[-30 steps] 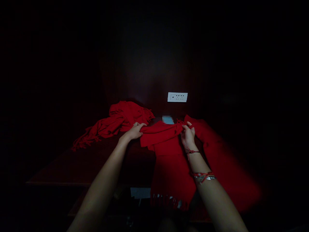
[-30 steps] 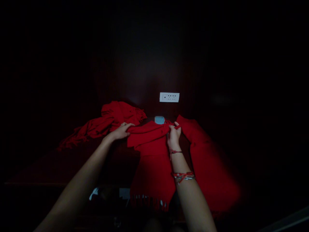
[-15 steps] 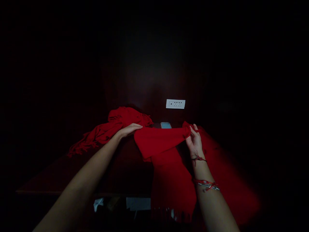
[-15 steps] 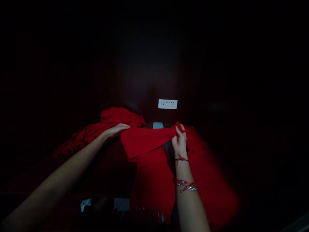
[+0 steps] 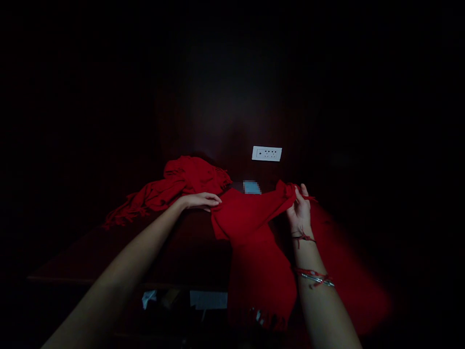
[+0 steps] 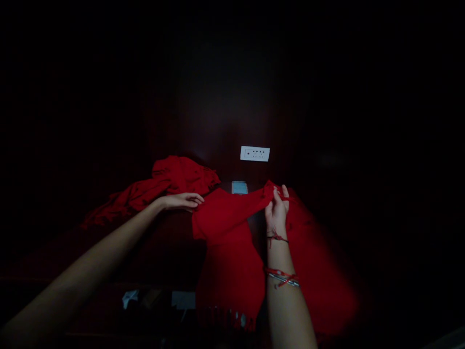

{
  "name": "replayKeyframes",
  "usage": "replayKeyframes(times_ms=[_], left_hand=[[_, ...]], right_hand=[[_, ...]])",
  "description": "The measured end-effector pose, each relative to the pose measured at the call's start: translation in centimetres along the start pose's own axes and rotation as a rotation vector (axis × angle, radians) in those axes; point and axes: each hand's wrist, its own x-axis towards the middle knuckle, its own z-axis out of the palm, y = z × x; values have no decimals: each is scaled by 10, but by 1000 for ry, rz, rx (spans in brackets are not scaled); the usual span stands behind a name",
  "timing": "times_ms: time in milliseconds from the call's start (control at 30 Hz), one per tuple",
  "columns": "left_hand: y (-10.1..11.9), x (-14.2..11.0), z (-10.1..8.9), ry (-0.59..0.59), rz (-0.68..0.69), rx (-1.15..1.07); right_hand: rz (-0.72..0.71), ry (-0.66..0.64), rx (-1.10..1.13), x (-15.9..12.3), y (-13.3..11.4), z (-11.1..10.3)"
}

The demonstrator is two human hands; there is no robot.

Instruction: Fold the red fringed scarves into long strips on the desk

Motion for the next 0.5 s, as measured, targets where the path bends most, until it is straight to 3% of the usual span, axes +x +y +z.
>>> replayKeyframes(times_ms=[133, 267, 400, 500], left_hand=[[-8, 1, 7, 90, -18, -52], [-5, 3, 9, 216, 85, -380], [10, 7, 12, 201, 293, -521], [22, 20, 12, 222, 279, -260]], right_hand=[[-217, 214, -86, 4, 1, -3], [-433, 411, -153, 11, 0, -9], [-450, 444, -154, 16, -1, -15], [-390, 451, -209, 20, -3, -19]])
